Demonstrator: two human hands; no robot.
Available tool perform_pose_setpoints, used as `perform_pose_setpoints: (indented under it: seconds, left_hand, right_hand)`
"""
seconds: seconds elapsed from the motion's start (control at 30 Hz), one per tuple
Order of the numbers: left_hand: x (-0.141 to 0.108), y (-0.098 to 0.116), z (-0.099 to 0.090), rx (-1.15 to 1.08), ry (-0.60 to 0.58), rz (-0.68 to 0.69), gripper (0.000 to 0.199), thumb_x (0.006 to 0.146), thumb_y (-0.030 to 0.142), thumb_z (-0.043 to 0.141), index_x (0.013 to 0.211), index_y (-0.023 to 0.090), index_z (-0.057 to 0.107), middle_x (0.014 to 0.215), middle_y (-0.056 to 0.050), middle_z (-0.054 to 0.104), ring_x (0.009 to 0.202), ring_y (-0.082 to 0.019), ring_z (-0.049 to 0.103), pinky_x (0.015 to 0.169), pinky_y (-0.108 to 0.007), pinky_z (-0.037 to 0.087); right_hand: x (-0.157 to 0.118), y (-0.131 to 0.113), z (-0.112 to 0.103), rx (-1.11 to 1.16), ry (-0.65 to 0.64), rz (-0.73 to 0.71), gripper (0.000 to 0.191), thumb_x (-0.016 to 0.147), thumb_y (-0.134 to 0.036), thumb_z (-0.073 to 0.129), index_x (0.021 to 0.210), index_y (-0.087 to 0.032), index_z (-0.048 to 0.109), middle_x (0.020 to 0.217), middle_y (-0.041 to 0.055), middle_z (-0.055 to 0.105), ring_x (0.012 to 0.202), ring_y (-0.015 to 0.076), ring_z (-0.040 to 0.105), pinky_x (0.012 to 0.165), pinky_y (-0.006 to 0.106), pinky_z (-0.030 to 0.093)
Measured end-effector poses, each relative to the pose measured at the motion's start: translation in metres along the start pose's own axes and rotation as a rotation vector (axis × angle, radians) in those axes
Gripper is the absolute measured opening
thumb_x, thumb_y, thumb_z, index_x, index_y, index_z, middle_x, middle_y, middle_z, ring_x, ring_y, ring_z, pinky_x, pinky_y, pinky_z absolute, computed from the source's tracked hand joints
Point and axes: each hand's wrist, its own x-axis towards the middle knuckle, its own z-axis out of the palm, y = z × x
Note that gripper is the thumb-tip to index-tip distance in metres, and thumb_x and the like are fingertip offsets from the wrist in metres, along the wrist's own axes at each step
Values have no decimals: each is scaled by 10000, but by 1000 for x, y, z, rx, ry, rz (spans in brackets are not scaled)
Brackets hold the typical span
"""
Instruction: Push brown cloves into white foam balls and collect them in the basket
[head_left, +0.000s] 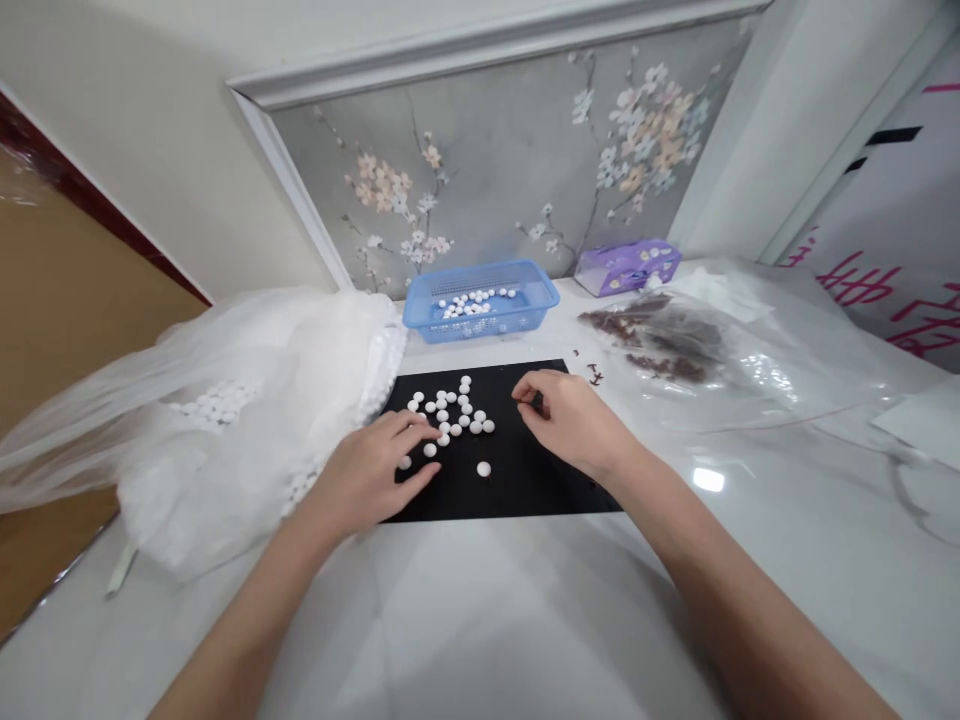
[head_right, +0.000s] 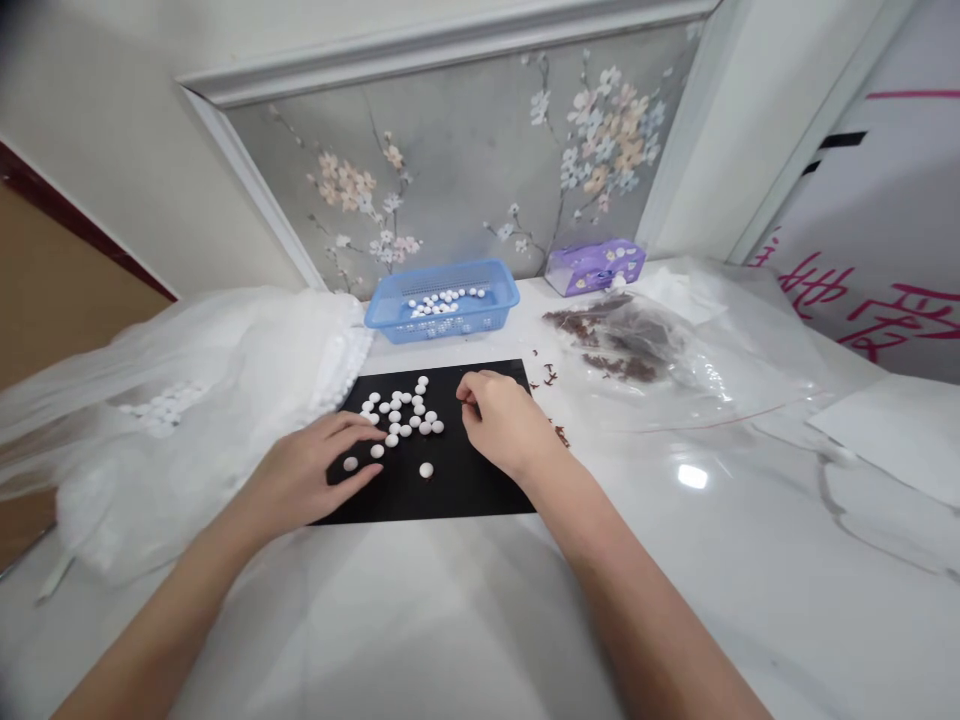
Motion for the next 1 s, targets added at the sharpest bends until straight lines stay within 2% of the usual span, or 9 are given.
perform_pose_setpoints:
  seconds: [0.13,0.27,0.33,0.43,0.63,0.73,0.8,0.93,1.0]
  left_hand:
    - [-3,-15,-13,-1,-119,-95,242,803,370,500,983,241,598,971,-8,638,795,-184,598,668,-297,443]
    - [-6,-22,-12,-163,-169,-166,205,788,341,508,904,252,652,874,-6,655,711,-173,584,629,-272,424]
    - [-7,-25,-9,-249,-148,-177,191,783,332,522,854,257,682,805,-12,661,697,-177,584,619,-260,418]
    - [-6,-22,-7,-338,-96,-195,169,771,323,553,824,266,703,779,-14,669,688,-181,583,622,-256,418]
    - [1,3,5,-659,70,-302,176,765,342,593,856,230,695,901,-39,678,797,-187,608,718,-270,463]
    - [4,15,15,-893,57,-409,189,750,351,621,865,210,672,899,-39,677,821,-178,620,745,-269,474]
    - [5,21,20,-1056,71,-490,208,726,344,654,876,200,659,888,-32,669,837,-169,616,777,-272,472]
    - [5,28,22,-1315,94,-671,229,742,355,649,907,197,650,909,-20,646,844,-139,604,814,-264,467]
    - [4,30,21,-1423,96,-706,216,760,355,635,914,205,647,936,-16,646,850,-126,601,820,-250,466]
  right_hand:
    - [0,-1,4,60,18,17,229,755,-61,487,907,-151,633,950,64,610,657,109,556,620,249,457]
    - [-1,-5,4,207,44,54,83,726,-128,567,746,-161,640,789,27,625,585,101,539,585,246,468]
    - [-2,-9,3,363,34,88,37,709,-171,602,698,-164,637,703,14,632,601,115,567,595,247,481]
    - [-3,-15,4,593,-7,159,65,685,-214,637,714,-158,656,683,22,662,641,138,612,617,257,497]
    - [-3,-21,12,766,-8,252,113,685,-201,637,767,-134,677,724,44,687,666,142,635,651,270,509]
    - [-3,-20,16,687,-26,181,118,724,-187,603,802,-132,671,699,31,662,613,121,604,614,254,491]
    - [-4,-20,18,559,-9,56,151,761,-163,561,870,-145,663,719,20,642,593,107,576,590,241,468]
    - [-8,-21,21,368,14,-260,250,846,-100,418,976,-177,618,900,42,634,757,120,590,671,234,449]
    - [-10,-23,22,333,5,-310,270,872,-99,370,1027,-184,575,982,55,627,843,133,593,721,239,446]
